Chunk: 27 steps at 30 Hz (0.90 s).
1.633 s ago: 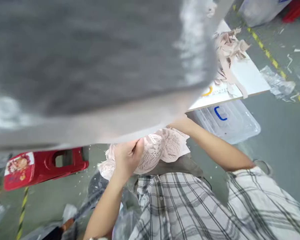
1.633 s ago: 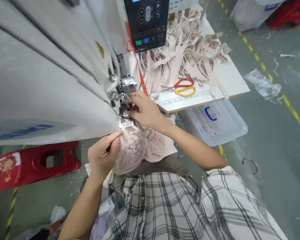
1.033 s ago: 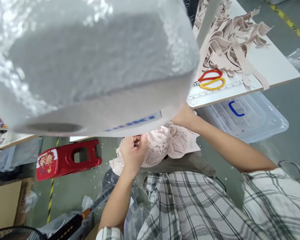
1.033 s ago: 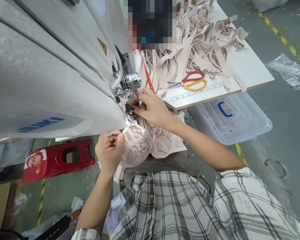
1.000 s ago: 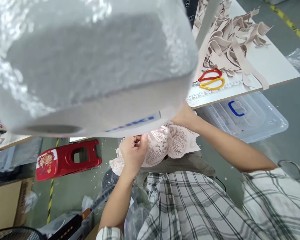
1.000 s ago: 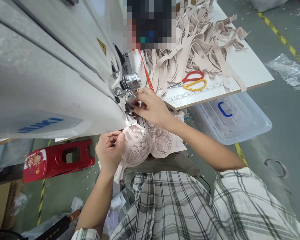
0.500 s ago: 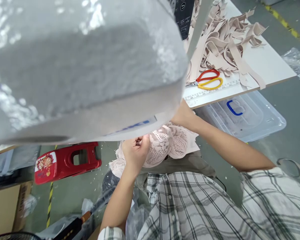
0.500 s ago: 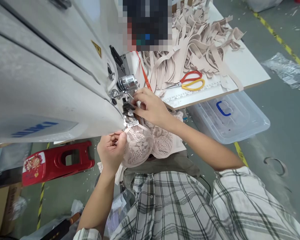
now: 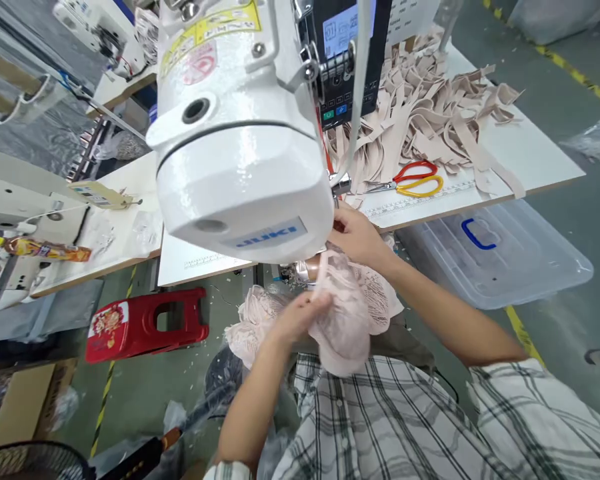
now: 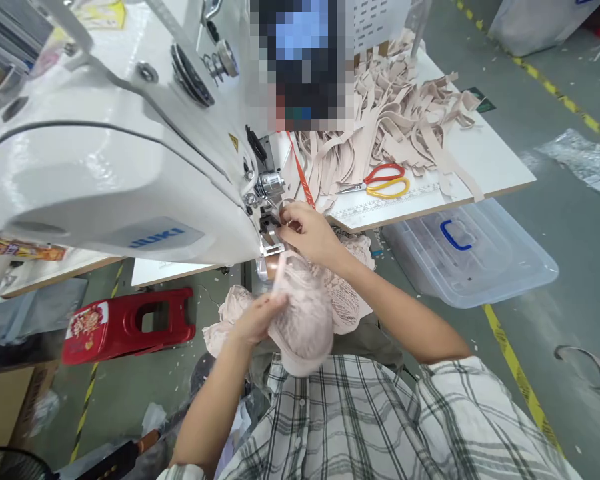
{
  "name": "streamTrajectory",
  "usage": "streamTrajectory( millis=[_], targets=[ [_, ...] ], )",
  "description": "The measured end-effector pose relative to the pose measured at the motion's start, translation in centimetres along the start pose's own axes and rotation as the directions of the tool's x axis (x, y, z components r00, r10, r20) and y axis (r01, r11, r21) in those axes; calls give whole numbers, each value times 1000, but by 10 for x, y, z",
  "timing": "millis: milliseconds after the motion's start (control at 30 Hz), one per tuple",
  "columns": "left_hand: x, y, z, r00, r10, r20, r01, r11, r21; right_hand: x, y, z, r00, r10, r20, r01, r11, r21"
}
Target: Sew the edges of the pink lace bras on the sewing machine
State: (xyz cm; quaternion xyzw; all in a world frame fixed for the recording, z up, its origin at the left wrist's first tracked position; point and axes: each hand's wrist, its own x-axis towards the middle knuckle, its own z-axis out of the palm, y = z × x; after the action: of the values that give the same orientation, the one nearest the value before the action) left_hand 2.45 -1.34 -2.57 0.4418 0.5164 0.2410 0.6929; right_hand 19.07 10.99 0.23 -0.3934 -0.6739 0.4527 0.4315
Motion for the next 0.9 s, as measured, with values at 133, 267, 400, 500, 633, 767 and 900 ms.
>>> streamTrajectory(
  millis=[133,267,400,500,633,767,900],
  targets=[
    [25,-46,55,977,13,212,5,997,-83,-32,-15,-28,959,221,179,-255,946,198],
    [44,-63,67,984,-55,171,38,994,98,-55,11,-44,902,404,153,-431,814,388],
    [30,-62,12,999,-42,10,39,978,207,-70,64,-65,752,587,-300,-352,742,570],
    [5,-63,-33,981,-10,-192,65,958,279,-81,84,-101,661,531,-531,-217,812,542],
    [-4,-74,-61,869,54,-493,108,950,293,-87,89,-163,504,405,-763,-93,904,418],
    [18,-89,-56,660,135,-739,112,955,274,-82,80,-192,465,309,-830,-66,947,316],
    [30,-87,-40,508,248,-825,73,942,328,-82,63,-148,608,270,-747,-172,963,208]
  ],
)
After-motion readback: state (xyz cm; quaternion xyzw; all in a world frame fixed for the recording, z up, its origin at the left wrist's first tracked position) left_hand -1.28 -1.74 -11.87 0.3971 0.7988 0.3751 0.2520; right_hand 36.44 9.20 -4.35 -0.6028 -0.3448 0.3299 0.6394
